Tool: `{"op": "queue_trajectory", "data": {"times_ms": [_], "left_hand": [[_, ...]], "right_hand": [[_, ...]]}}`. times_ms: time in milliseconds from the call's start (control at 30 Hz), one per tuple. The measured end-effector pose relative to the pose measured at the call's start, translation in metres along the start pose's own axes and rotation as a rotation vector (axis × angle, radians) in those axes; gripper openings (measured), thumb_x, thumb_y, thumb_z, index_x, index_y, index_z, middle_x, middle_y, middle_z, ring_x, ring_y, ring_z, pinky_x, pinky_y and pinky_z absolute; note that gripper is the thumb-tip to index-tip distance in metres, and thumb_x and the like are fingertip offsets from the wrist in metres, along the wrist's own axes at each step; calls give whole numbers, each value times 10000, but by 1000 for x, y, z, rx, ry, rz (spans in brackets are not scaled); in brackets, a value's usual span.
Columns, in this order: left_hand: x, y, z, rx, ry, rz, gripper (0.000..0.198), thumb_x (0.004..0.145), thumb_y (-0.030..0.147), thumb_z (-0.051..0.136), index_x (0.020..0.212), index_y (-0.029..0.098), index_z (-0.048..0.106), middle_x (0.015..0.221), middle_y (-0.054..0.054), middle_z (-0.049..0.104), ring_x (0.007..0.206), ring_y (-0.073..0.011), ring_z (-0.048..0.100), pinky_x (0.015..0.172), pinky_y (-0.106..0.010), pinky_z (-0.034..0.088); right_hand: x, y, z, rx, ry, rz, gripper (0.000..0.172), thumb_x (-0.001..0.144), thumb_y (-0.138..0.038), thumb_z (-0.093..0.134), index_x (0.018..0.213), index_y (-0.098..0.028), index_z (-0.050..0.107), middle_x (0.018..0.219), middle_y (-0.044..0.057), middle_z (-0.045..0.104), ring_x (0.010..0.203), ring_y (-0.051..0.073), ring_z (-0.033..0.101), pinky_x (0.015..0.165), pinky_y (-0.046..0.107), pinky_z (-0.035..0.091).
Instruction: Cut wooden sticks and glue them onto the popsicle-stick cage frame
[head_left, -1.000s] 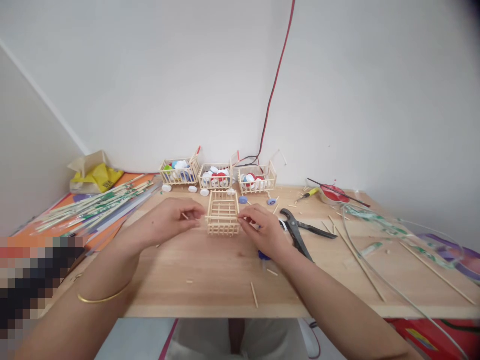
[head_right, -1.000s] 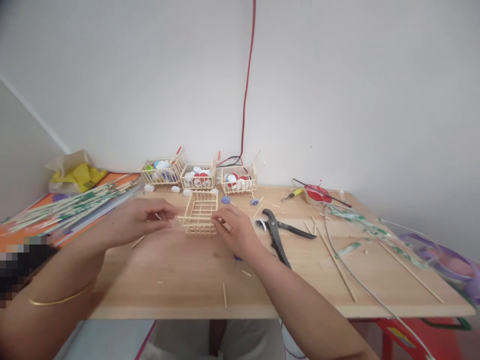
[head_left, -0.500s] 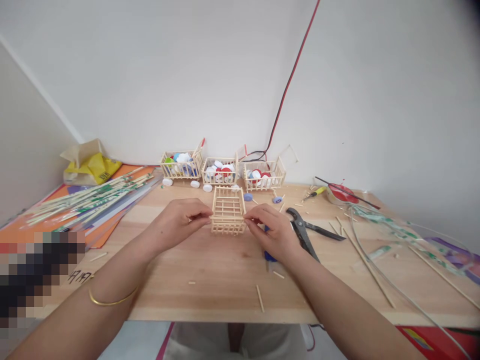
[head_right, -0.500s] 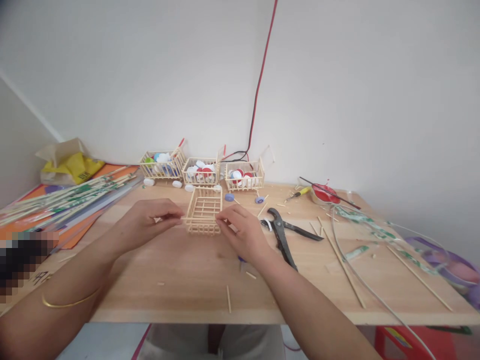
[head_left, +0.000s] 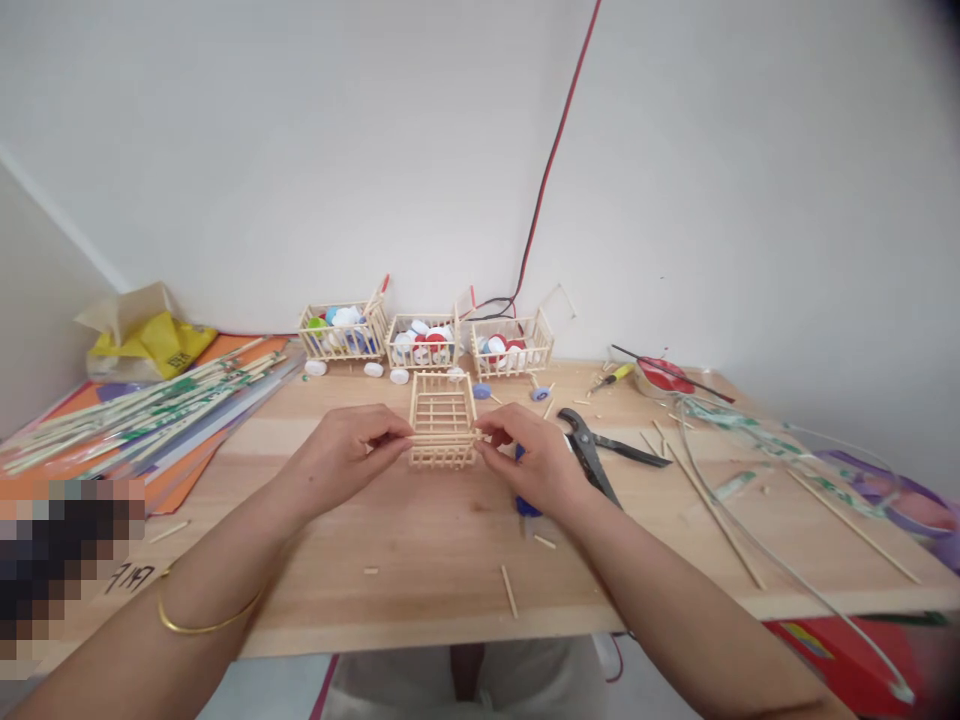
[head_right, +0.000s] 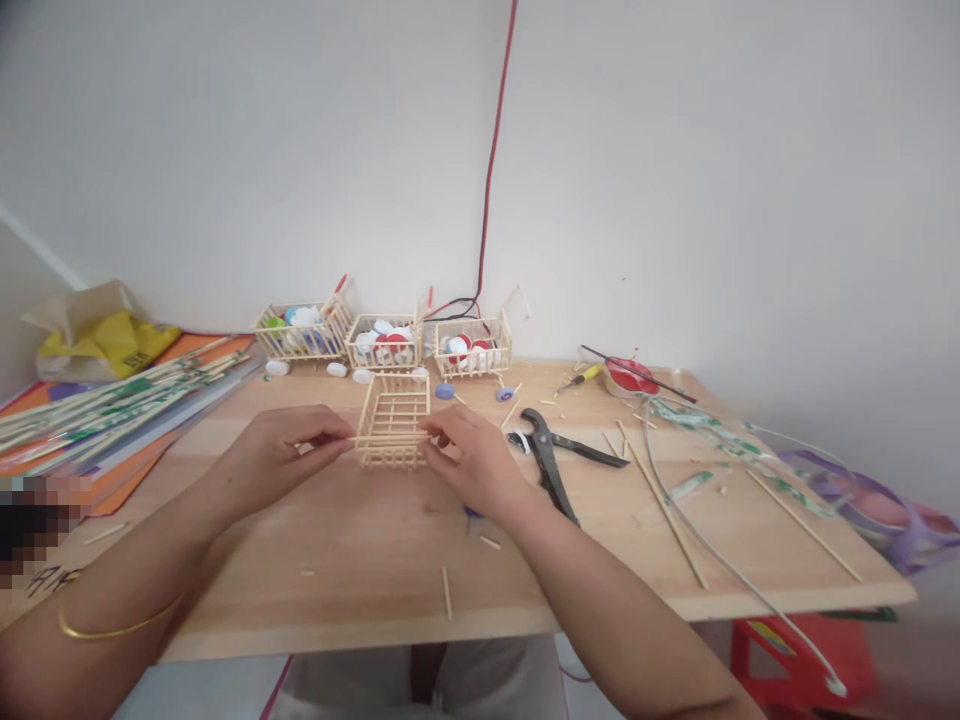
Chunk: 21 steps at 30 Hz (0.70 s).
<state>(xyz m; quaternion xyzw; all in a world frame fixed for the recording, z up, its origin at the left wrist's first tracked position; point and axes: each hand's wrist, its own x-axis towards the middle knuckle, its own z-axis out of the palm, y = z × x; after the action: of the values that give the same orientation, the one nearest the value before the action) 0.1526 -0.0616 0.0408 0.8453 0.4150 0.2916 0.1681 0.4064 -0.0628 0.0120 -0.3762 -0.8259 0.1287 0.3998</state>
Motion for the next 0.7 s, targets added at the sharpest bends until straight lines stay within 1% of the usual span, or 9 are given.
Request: {"op": "queue_trajectory", "data": {"times_ms": [100,267,333,500,600,633,700], "left_hand": [[0,-3,2,4,-6,-2,187,871,278,535,831,174,685,783,-28,688,692,-131,602,634,-226,429],[-1,-4,2,-19,-2,-9,188,866,296,547,833,177,689,794,-29,695,697,-131,612,632,-222,443],[-1,-2,2,-35,-3,-21,191,863,300,548,831,176,689,805,-32,698,704,-133,615,627,-221,451],[2,1,4,-44,-4,-23,197,854,299,547,800,170,686,772,-30,692,669,-128,604,598,-214,452],[2,1,4,-41,-5,-18,194,855,295,543,793,172,679,764,-26,685,660,-123,595,592,-210,449],[2,1,5,-41,-3,-20,193,857,295,540,798,173,678,770,-27,684,664,-123,594,594,-212,450],[1,1,5,-46,-2,-19,194,859,299,535,807,176,675,784,-28,683,674,-127,597,600,-219,454]], "right_hand": [[0,2,-2,-16,-19,39,218,797,-160,612,1011,-198,609,842,28,639,677,128,603,680,285,513],[1,1,-7,26,-37,80,116,804,-134,578,888,-194,631,788,4,658,657,113,594,644,246,482],[2,0,-8,43,-38,72,117,808,-116,561,851,-197,634,791,1,666,659,110,587,641,238,475],[3,-3,-11,62,-71,82,113,829,-115,553,831,-188,640,775,2,659,673,110,578,637,227,460],[5,-3,-18,47,-105,82,88,843,-154,566,854,-186,647,791,12,662,697,118,586,647,233,461],[6,-2,-23,37,-94,87,83,845,-172,572,868,-187,651,795,15,665,703,121,590,650,235,463],[8,0,-35,2,-9,129,94,848,-201,573,892,-187,656,793,18,669,704,125,596,650,236,464]]}}
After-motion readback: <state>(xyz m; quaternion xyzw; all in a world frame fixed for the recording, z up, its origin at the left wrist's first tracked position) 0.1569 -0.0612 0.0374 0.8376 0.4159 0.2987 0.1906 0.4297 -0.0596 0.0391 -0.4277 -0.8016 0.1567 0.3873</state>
